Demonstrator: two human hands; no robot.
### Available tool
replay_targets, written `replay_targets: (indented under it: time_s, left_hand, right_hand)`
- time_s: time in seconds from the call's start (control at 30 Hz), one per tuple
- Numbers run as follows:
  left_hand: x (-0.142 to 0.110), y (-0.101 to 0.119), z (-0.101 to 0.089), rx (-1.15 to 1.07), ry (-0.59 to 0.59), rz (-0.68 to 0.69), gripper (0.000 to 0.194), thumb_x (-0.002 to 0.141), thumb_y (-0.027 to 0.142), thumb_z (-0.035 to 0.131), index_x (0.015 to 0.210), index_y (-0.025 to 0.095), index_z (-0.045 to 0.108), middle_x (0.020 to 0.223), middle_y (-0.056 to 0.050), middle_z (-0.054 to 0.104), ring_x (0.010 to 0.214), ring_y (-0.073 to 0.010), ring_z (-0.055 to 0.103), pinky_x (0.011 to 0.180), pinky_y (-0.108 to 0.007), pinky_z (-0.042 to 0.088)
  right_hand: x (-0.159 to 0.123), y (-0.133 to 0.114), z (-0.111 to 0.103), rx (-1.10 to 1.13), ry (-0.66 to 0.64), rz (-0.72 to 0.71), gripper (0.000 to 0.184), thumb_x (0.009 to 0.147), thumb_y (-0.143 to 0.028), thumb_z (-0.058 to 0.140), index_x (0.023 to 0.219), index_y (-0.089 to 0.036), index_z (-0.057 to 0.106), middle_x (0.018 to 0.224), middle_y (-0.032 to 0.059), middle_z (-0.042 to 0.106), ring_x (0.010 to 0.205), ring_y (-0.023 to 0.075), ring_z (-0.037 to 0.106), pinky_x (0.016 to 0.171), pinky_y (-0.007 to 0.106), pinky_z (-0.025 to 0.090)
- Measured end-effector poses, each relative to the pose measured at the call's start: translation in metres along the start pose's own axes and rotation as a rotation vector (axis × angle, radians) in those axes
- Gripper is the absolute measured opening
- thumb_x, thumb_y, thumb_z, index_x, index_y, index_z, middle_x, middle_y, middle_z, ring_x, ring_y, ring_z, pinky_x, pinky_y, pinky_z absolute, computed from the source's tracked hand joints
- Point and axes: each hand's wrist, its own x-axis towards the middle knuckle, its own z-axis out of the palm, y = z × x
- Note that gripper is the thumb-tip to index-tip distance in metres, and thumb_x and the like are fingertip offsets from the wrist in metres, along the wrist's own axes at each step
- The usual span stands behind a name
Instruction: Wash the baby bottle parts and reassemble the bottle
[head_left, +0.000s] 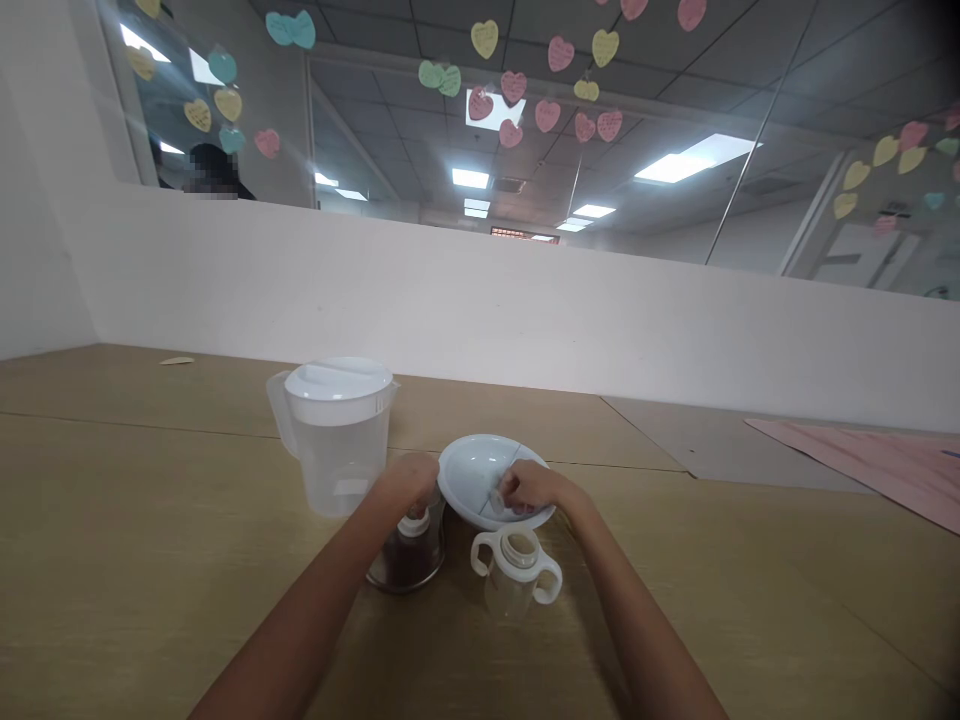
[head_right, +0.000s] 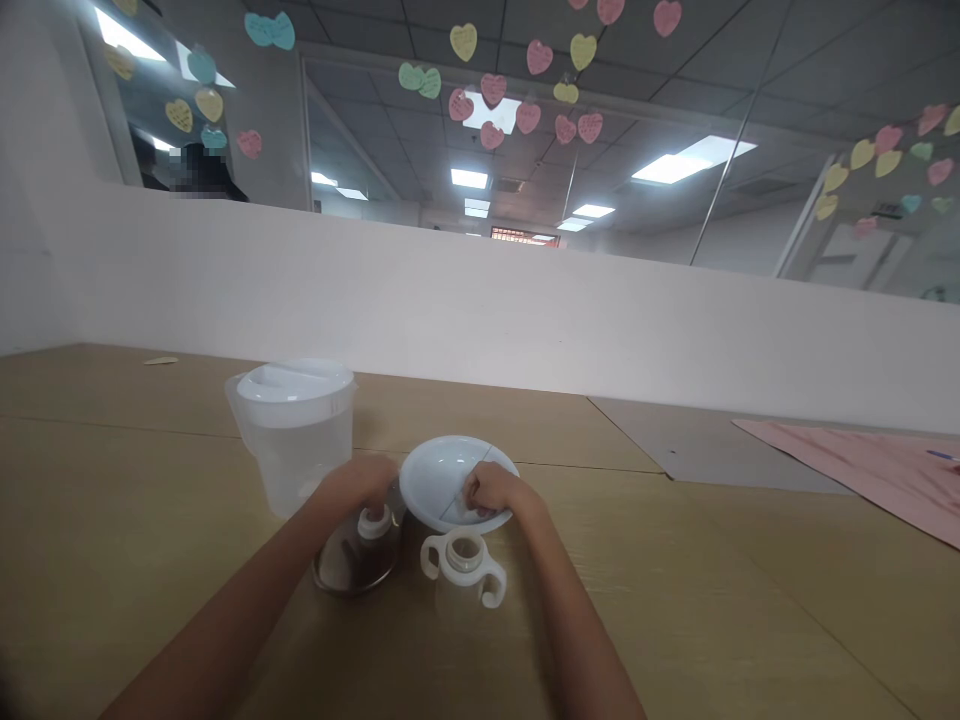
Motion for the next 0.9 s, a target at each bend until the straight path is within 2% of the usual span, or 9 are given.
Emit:
replay_targets:
  time_s: [0.07,0.17,0.23,0.3,0.47,0.53,0.6,0.73,0.9]
  left_hand:
    - [0.001,0.002,-0.003,0.040,-0.043,-0.024,0.017,0.041,0.006,0.066,0.052,0.018,0.061,0.052,-0.002,0.061,0.056,-0.0194,0.058,0.054,-0.027,0.043]
    - [-0.001,0.003,-0.012,0.086,-0.081,-0.048,0.017,0.042,0.002,0.062,0.051,0.017,0.060,0.049,-0.001,0.059,0.053,-0.0191,0.057,0.052,-0.026,0.042]
    - [-0.004,0.004,-0.022,0.104,-0.069,-0.051,0.013,0.047,0.003,0.059,0.051,0.016,0.059,0.050,-0.003,0.059,0.053,-0.0191,0.056,0.051,-0.026,0.041]
    - [-0.010,0.006,-0.034,0.108,-0.030,-0.032,0.011,0.056,0.006,0.055,0.058,0.015,0.061,0.059,-0.006,0.063,0.058,-0.0194,0.058,0.054,-0.026,0.041]
    - [-0.026,0.018,-0.064,0.023,0.310,0.210,0.026,0.073,0.012,0.041,0.087,0.018,0.063,0.092,-0.006,0.065,0.085,-0.0188,0.058,0.072,-0.027,0.042]
    - [-0.031,0.026,-0.071,-0.031,0.469,0.297,0.028,0.078,0.016,0.039,0.094,0.019,0.061,0.098,-0.005,0.064,0.090,-0.0190,0.056,0.078,-0.029,0.041]
    - [-0.037,0.034,-0.076,-0.095,0.545,0.345,0.028,0.081,0.020,0.037,0.099,0.021,0.059,0.101,-0.004,0.063,0.092,-0.0183,0.055,0.080,-0.029,0.041]
    - [-0.045,0.047,-0.081,-0.263,0.554,0.413,0.027,0.086,0.027,0.036,0.099,0.021,0.059,0.099,-0.002,0.064,0.090,-0.0157,0.056,0.078,-0.027,0.042]
    - [-0.049,0.052,-0.082,-0.319,0.550,0.382,0.026,0.084,0.032,0.040,0.080,0.019,0.062,0.081,-0.001,0.066,0.076,-0.0146,0.057,0.067,-0.024,0.041]
  right_hand:
    - [-0.005,-0.003,-0.012,0.033,0.052,-0.020,0.015,0.063,-0.005,0.050,0.066,-0.015,0.061,0.055,-0.0010,0.062,0.046,0.0080,0.054,0.045,0.015,0.039]
    - [-0.017,-0.012,-0.034,0.088,0.247,-0.072,0.014,0.075,-0.012,0.043,0.079,-0.015,0.056,0.072,0.0022,0.064,0.051,0.0062,0.056,0.046,0.014,0.040]
    - [-0.032,-0.025,-0.049,0.200,0.409,-0.160,0.010,0.077,-0.020,0.045,0.080,-0.015,0.054,0.072,0.0033,0.063,0.050,0.0075,0.055,0.044,0.016,0.041]
    - [-0.053,-0.041,-0.061,0.320,0.453,-0.220,0.015,0.078,-0.028,0.048,0.085,-0.015,0.053,0.073,0.0040,0.063,0.052,0.0094,0.057,0.043,0.017,0.042]
    - [-0.106,-0.084,-0.074,0.413,0.456,-0.320,0.022,0.077,-0.035,0.051,0.088,-0.015,0.055,0.079,0.0057,0.064,0.057,0.0104,0.058,0.045,0.018,0.044]
    - [-0.119,-0.094,-0.073,0.396,0.420,-0.350,0.020,0.077,-0.033,0.052,0.088,-0.016,0.056,0.078,0.0048,0.065,0.058,0.0107,0.058,0.046,0.018,0.044]
    - [-0.126,-0.099,-0.071,0.336,0.314,-0.364,0.017,0.077,-0.030,0.052,0.087,-0.017,0.058,0.075,0.0035,0.065,0.058,0.0103,0.058,0.047,0.018,0.044]
    - [-0.129,-0.103,-0.064,0.201,0.063,-0.360,0.013,0.078,-0.026,0.050,0.083,-0.019,0.060,0.073,0.0011,0.065,0.056,0.0095,0.057,0.048,0.019,0.044]
    - [-0.120,-0.103,-0.057,0.144,0.005,-0.353,0.015,0.079,-0.023,0.048,0.085,-0.021,0.062,0.074,0.0005,0.065,0.058,0.0096,0.057,0.051,0.019,0.044]
